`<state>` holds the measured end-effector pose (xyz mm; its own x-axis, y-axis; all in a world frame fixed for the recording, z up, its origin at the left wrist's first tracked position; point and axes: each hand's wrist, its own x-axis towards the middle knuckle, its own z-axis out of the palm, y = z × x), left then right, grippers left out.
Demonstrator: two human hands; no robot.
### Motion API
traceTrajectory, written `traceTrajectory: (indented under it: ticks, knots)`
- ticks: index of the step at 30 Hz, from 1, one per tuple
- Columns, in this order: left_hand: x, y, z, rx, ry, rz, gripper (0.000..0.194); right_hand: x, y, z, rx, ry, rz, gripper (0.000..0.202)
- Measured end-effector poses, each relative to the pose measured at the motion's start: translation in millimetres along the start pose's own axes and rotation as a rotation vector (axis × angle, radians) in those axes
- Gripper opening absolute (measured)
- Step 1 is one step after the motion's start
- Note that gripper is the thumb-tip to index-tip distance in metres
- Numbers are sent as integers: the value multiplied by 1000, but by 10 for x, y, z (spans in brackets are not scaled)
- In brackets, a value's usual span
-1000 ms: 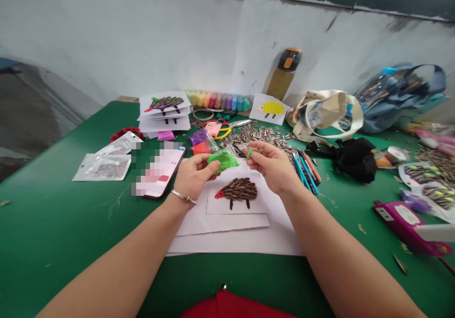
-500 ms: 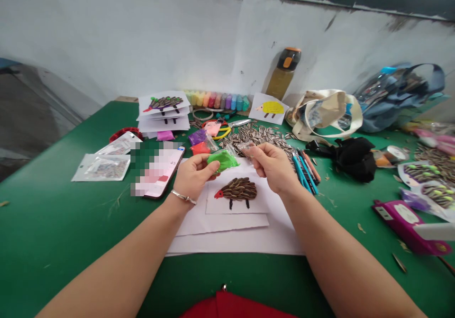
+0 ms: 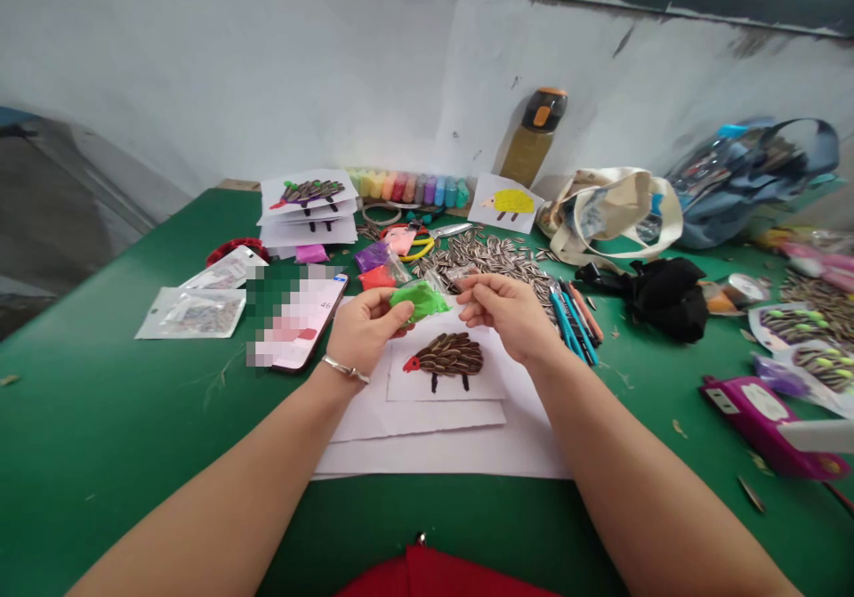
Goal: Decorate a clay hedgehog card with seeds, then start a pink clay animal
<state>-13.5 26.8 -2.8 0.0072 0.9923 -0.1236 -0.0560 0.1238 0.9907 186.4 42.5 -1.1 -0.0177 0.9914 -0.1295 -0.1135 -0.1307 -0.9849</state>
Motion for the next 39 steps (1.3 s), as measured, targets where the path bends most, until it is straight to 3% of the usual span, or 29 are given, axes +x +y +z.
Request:
traceTrajectory:
  ticks: [6,10,13,19,26,32,35,37,39]
  knots:
    - [-8,0,1,-9,-15,-6,44,-26,-24,-22,-156,33,-106,35]
    - [-12,6,6,0,-11,-4,44,-16,-5,-23,-119,-3,-125,15]
    - [-15,12,11,1,-6,0,44,4,20,-13,-90,-7,-94,24]
    - [-22,19,16,6,3,2,44,-2,-2,11,-70,29,-38,23]
    - [-20,12,12,21,4,4,43,-46,-37,-22,-278,121,-187,35]
    - [-4,-2,9,19,6,9,43,-4,19,-19,-163,33,-156,18]
    - [-6,2,8,19,7,6,43,0,28,-10,-97,21,-114,25]
    - [-9,5,6,17,-1,6,43,-12,17,-12,-167,18,-116,18]
    - [-11,5,4,23,-7,9,42,-28,-1,-20,-266,34,-141,29]
